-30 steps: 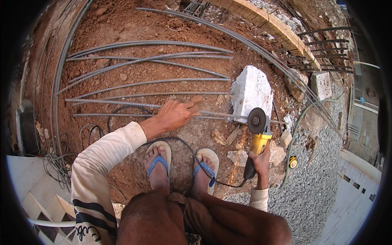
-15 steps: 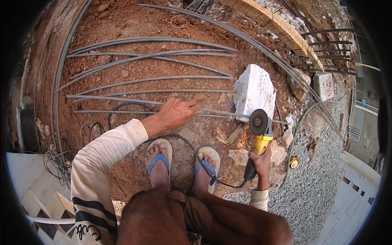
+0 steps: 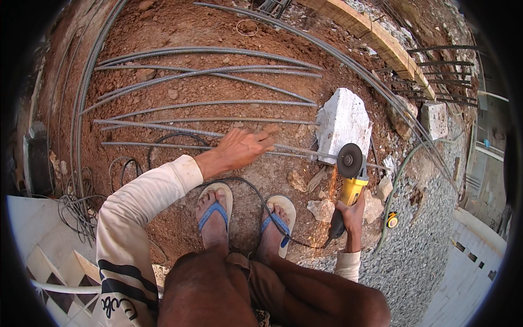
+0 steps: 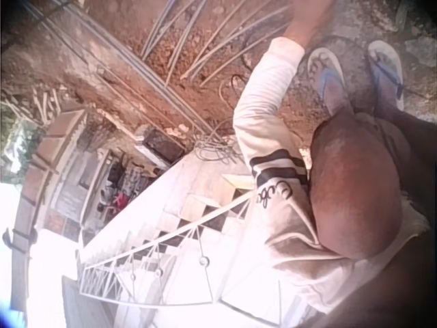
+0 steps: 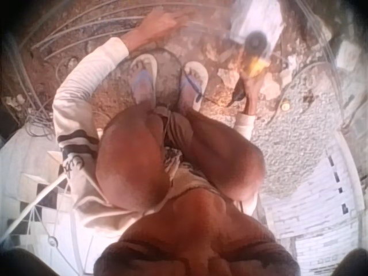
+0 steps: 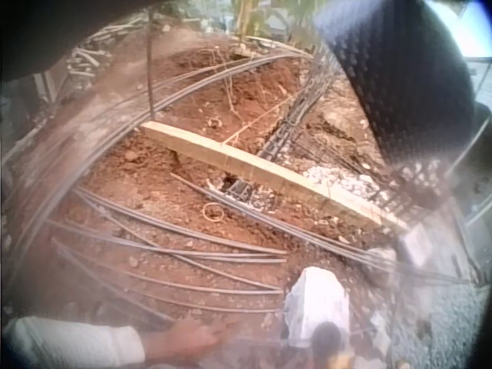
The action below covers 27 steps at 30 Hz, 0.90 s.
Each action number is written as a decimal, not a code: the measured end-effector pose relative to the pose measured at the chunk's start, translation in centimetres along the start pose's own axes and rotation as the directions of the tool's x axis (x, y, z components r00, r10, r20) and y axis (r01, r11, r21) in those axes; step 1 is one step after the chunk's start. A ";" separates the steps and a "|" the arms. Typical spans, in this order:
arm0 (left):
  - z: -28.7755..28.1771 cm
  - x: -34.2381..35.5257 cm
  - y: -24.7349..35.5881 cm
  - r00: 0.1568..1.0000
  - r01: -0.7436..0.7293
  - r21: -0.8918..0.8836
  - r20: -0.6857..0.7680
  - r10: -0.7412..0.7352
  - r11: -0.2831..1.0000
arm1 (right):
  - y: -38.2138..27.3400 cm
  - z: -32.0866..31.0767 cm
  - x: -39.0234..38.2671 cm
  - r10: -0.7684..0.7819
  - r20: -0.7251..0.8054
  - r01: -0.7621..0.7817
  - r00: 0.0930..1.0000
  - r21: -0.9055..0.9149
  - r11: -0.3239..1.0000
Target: The person uses an angle grinder to cut multiple steel rods on a construction site. They repeatedly pick up rods, position them on a concrete block, cut them, and set the cut pieces aside.
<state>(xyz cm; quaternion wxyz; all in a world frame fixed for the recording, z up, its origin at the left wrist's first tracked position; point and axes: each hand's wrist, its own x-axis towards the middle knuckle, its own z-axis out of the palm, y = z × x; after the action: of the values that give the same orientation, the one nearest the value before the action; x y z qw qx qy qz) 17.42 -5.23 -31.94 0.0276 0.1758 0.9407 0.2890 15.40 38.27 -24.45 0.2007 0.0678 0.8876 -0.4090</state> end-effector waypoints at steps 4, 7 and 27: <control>0.2 0.0 -0.1 1.000 -0.003 0.000 -0.001 0.003 1.000 | -0.4 -0.2 -0.7 0.055 0.036 -0.057 0.998 0.041 0.998; 0.3 0.1 -0.3 1.000 -0.004 -0.009 0.001 0.004 1.000 | -0.6 -0.2 -1.1 0.058 0.043 -0.060 0.997 0.042 0.997; 0.4 -0.2 0.0 1.000 0.018 -0.029 -0.014 -0.019 0.999 | 0.4 -0.1 0.5 0.046 0.029 -0.047 0.998 0.031 0.998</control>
<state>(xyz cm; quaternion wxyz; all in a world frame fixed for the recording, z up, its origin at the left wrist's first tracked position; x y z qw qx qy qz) 17.63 -5.08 -32.24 0.0261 0.1646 0.9382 0.3033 15.06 38.62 -24.85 0.2218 0.0858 0.8761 -0.4193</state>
